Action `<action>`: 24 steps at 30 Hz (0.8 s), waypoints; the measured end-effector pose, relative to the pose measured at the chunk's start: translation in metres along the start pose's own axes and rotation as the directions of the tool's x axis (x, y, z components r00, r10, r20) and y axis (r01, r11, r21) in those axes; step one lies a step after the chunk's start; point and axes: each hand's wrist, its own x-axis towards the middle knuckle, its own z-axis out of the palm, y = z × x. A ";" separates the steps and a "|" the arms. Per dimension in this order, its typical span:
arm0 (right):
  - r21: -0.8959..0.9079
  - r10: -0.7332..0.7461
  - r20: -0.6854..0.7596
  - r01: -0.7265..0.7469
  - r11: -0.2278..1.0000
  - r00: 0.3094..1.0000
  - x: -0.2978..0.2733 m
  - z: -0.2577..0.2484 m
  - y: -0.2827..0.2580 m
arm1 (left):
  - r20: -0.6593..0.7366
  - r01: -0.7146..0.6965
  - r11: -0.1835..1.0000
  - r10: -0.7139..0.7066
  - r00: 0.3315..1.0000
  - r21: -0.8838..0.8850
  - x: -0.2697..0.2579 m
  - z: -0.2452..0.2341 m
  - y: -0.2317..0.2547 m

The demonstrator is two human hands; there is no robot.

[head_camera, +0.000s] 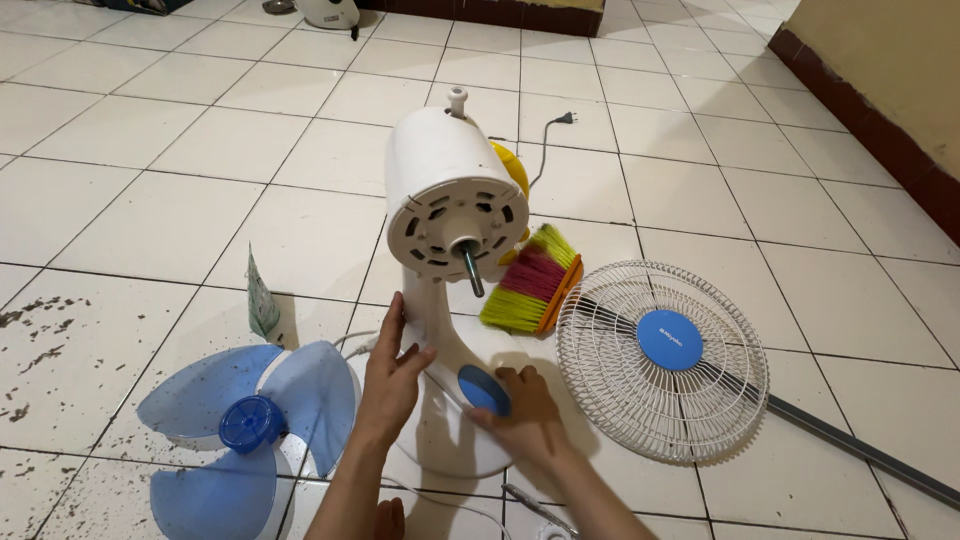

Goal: The person disassembles a white pedestal fan by removing the motor housing and then handles a yellow Minion-themed fan, removing its front grille and cap. The person reattaches the motor housing to the pedestal and then reassembles the yellow fan by replacing the cap and front grille.

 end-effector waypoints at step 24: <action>-0.038 -0.267 -0.058 0.265 0.963 0.962 -0.013 0.014 -0.018 | 0.011 0.026 0.998 -0.027 1.000 0.064 0.003 -0.005 0.016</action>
